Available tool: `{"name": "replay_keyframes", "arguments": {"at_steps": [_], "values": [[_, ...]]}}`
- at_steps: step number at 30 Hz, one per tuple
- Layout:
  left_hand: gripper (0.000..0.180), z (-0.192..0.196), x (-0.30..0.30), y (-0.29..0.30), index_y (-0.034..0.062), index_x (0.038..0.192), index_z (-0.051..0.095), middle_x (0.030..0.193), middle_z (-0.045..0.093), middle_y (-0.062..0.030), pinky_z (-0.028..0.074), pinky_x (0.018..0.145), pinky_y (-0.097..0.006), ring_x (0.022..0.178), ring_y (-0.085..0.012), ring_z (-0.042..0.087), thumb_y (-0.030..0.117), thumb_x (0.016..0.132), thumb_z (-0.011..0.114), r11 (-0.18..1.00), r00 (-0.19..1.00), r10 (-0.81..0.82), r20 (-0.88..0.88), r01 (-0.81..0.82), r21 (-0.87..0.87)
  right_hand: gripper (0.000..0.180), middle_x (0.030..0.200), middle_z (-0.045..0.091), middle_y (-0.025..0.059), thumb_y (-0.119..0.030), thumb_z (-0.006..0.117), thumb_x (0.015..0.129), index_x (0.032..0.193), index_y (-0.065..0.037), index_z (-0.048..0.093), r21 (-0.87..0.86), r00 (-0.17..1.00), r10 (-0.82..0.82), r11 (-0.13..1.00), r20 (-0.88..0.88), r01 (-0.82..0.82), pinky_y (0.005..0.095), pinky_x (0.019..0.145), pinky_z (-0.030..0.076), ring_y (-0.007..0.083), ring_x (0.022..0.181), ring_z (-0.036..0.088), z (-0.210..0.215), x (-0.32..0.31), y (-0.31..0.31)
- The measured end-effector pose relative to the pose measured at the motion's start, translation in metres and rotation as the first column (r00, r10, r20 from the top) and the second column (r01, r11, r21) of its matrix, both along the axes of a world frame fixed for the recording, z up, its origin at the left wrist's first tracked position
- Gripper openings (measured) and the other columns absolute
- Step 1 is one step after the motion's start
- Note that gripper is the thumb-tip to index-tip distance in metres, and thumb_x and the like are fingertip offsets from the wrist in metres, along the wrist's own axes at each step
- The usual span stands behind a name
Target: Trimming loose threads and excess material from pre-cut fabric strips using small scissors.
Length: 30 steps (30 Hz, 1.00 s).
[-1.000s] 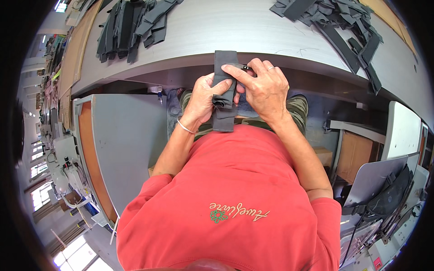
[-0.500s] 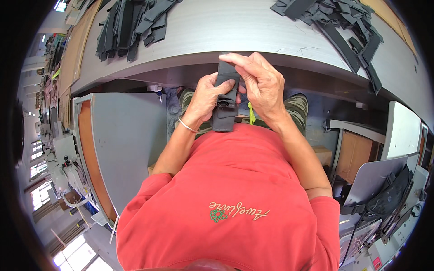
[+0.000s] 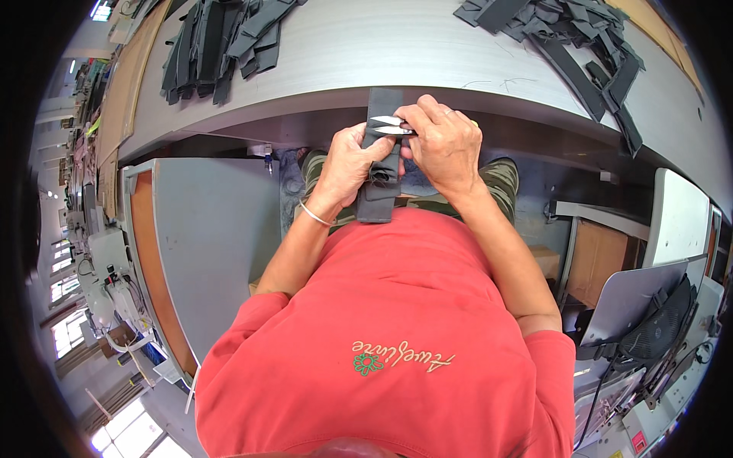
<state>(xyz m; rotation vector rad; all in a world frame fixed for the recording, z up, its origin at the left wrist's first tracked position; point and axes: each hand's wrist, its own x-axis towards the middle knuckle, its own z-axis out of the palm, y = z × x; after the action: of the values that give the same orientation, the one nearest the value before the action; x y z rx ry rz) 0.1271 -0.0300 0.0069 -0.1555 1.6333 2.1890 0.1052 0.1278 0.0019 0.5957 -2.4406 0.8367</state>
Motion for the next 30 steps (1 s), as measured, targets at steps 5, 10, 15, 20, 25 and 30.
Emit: {"name": "replay_keyframes", "arguments": {"at_steps": [5,10,15,20,25,30], "values": [[0.019,-0.007,-0.001,-0.002,-0.0032,0.103,0.062,0.083,0.066,-0.0069,0.05,0.061,-0.024,0.07,-0.0092,0.06,0.011,0.089,0.061,0.985,0.998,-0.02,-0.061,0.009,-0.171,0.018,0.082,0.058,0.0066,-0.005,0.066,0.07,0.086,-0.009,0.058,0.062,0.995,0.048,0.997,0.089,-0.054,0.0338,0.062,0.047,0.0254,0.072,0.061,0.006,-0.001,-0.003],[0.017,-0.004,-0.005,0.002,-0.0039,0.089,0.064,0.074,0.067,-0.0029,0.047,0.058,-0.026,0.066,-0.0043,0.055,0.013,0.084,0.064,0.905,0.955,0.023,-0.297,-0.146,-0.4,0.009,0.086,0.055,0.0028,-0.007,0.057,0.085,0.092,-0.002,0.055,-0.601,0.717,0.5,0.787,0.486,-0.142,0.0275,0.068,0.043,0.0151,0.075,0.055,0.023,0.011,-0.002],[0.016,-0.002,-0.005,0.0,-0.003,0.091,0.064,0.077,0.069,-0.0051,0.049,0.062,-0.026,0.067,-0.0067,0.058,0.012,0.087,0.062,0.897,0.95,-0.017,-0.313,-0.124,-0.424,0.014,0.082,0.047,-0.0011,-0.016,0.054,0.092,0.088,-0.002,0.052,-0.94,0.458,0.851,0.33,0.256,-0.086,0.0222,0.07,0.038,0.006,0.076,0.041,0.054,0.014,0.014],[0.018,-0.004,-0.008,-0.004,-0.0001,0.102,0.065,0.088,0.069,-0.0086,0.051,0.068,-0.028,0.073,-0.0123,0.063,0.007,0.086,0.062,0.98,0.986,0.007,-0.168,-0.04,-0.195,0.021,0.069,0.045,-0.0074,-0.023,0.065,0.091,0.082,-0.004,0.059,-0.843,0.626,0.625,0.528,0.467,0.102,0.0174,0.058,0.03,0.0015,0.063,0.035,0.023,0.004,0.039],[0.033,0.003,-0.012,0.0,0.0051,0.109,0.062,0.095,0.065,-0.0122,0.049,0.075,-0.032,0.083,-0.0201,0.062,0.006,0.077,0.067,0.815,0.645,-0.228,-0.729,-0.284,-0.506,0.011,0.069,0.055,-0.0051,-0.002,0.074,0.077,0.087,-0.005,0.069,-0.734,0.792,0.403,0.674,0.457,0.081,0.0192,0.055,0.036,0.0028,0.061,0.044,0.036,0.007,0.014],[0.06,0.022,-0.023,-0.01,0.0043,0.121,0.047,0.093,0.051,-0.0072,0.044,0.076,-0.031,0.084,-0.0184,0.053,0.005,0.068,0.075,0.769,0.819,0.069,-0.57,-0.407,-0.492,0.032,0.074,0.061,0.0042,0.011,0.066,0.062,0.087,-0.009,0.073,-0.535,0.962,0.269,0.821,0.053,-0.2,0.024,0.052,0.045,0.0123,0.062,0.059,0.035,0.013,0.007]]}}
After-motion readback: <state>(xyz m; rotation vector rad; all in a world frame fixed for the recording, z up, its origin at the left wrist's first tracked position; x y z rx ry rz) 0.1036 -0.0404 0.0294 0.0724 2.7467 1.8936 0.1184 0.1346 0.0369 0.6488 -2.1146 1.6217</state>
